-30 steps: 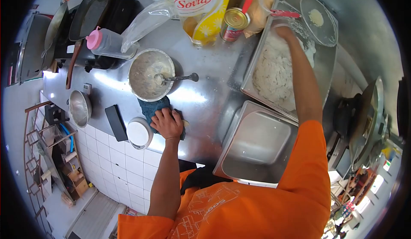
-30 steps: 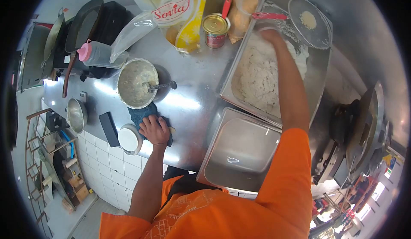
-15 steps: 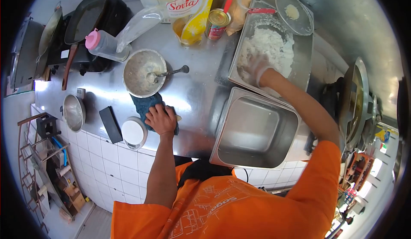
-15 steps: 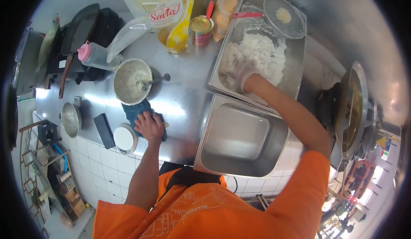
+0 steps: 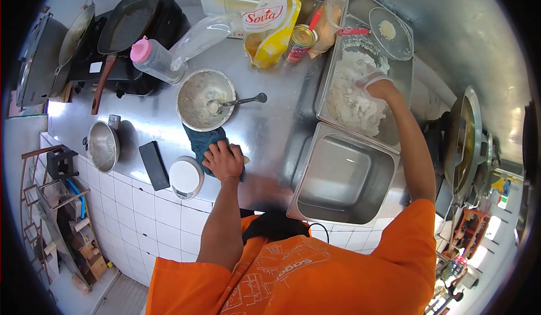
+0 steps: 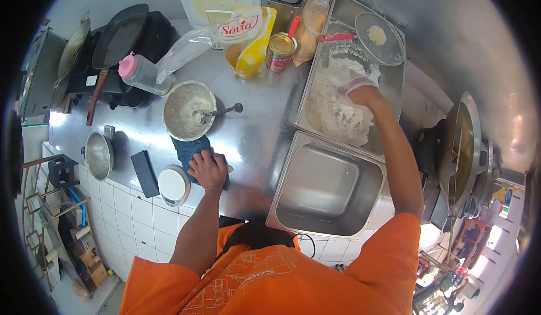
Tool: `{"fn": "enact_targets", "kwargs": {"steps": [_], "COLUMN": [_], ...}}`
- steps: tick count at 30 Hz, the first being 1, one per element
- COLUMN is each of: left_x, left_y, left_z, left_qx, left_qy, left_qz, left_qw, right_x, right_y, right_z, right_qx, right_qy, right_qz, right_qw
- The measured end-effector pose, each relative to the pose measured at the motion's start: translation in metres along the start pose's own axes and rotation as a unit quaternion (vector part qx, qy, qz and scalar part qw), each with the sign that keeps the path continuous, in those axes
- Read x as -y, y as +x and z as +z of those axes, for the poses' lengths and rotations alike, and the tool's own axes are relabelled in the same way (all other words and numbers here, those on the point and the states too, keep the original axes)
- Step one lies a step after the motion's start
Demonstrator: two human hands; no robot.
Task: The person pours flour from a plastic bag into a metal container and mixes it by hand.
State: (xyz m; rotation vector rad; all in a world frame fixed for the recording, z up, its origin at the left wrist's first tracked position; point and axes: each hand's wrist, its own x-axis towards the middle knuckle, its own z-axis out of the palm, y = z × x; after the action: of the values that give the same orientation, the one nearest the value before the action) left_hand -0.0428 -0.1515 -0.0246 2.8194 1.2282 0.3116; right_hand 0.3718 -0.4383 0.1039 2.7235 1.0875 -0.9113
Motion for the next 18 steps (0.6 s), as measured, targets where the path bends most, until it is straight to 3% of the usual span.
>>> {"fn": "enact_targets", "kwargs": {"steps": [3, 5, 7, 9, 12, 16, 18], "left_x": [0.000, -0.001, 0.001, 0.002, 0.000, 0.001, 0.001], "left_y": [0.000, -0.002, 0.000, -0.003, -0.002, -0.002, -0.002], "left_z": [0.001, -0.002, -0.001, 0.002, -0.002, -0.002, -0.002], "left_qx": [0.008, 0.052, 0.069, 0.063, 0.063, 0.064, 0.067], "left_qy": [0.003, 0.006, 0.005, -0.006, -0.003, -0.012, -0.003], "left_qz": [0.000, -0.015, -0.019, -0.016, -0.017, -0.017, -0.022], "left_qw": [1.000, 0.999, 0.997, 0.998, 0.998, 0.998, 0.998], "right_x": [0.029, 0.052, 0.070, 0.075, 0.079, 0.016, -0.003], "right_y": [-0.032, -0.033, -0.026, -0.023, -0.027, -0.026, -0.040], "right_z": [-0.009, 0.045, 0.063, 0.062, 0.049, 0.081, 0.081], "right_qx": [0.061, 0.000, -0.026, -0.014, 0.009, -0.137, -0.248], "right_qy": [0.012, -0.146, -0.202, -0.165, 0.034, 0.195, 0.182], "right_qz": [0.050, 0.090, 0.131, 0.174, 0.194, 0.165, 0.200], "right_qw": [0.997, 0.985, 0.970, 0.971, 0.980, 0.957, 0.930]}}
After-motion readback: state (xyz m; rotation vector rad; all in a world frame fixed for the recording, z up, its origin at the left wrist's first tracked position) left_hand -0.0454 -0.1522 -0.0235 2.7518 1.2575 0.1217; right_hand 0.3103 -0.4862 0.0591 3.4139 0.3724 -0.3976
